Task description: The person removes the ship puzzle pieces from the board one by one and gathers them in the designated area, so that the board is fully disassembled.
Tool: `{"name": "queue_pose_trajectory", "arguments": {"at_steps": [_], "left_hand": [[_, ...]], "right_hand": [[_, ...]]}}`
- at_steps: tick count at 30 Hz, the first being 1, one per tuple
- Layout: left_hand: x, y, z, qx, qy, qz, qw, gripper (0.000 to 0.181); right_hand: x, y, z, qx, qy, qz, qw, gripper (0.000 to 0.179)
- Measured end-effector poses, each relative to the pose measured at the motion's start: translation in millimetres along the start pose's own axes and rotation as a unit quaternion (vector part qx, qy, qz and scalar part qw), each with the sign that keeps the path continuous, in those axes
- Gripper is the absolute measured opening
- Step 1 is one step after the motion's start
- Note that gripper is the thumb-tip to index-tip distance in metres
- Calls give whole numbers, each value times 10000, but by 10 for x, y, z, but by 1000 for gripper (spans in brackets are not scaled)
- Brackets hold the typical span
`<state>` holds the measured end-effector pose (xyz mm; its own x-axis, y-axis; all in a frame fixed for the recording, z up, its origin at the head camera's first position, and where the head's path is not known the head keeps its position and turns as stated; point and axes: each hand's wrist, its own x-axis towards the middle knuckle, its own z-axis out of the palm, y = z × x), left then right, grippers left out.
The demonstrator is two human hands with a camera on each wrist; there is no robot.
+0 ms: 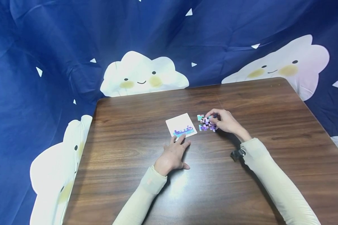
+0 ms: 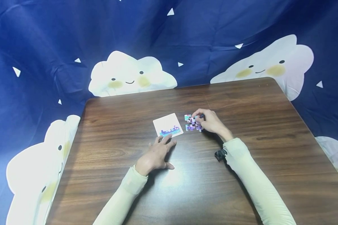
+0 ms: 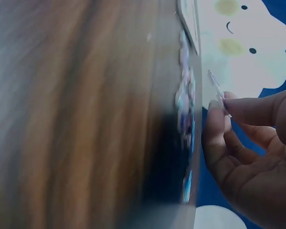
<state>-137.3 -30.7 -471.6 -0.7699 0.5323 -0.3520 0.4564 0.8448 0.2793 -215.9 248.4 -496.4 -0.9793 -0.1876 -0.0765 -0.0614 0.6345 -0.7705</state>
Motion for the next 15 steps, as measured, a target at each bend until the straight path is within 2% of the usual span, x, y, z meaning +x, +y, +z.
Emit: {"name": "queue_pose_trajectory", "arguments": {"at_steps": [8,15], "left_hand": [[-5,-27,-3,76,125,121,9998,104],[30,-57,9,60,197,214,9996,104]], "right_hand": [[-153,132,-107,98,-103,202,9997,23],[-248,210,-180,-27,95,167,9998,21]]}}
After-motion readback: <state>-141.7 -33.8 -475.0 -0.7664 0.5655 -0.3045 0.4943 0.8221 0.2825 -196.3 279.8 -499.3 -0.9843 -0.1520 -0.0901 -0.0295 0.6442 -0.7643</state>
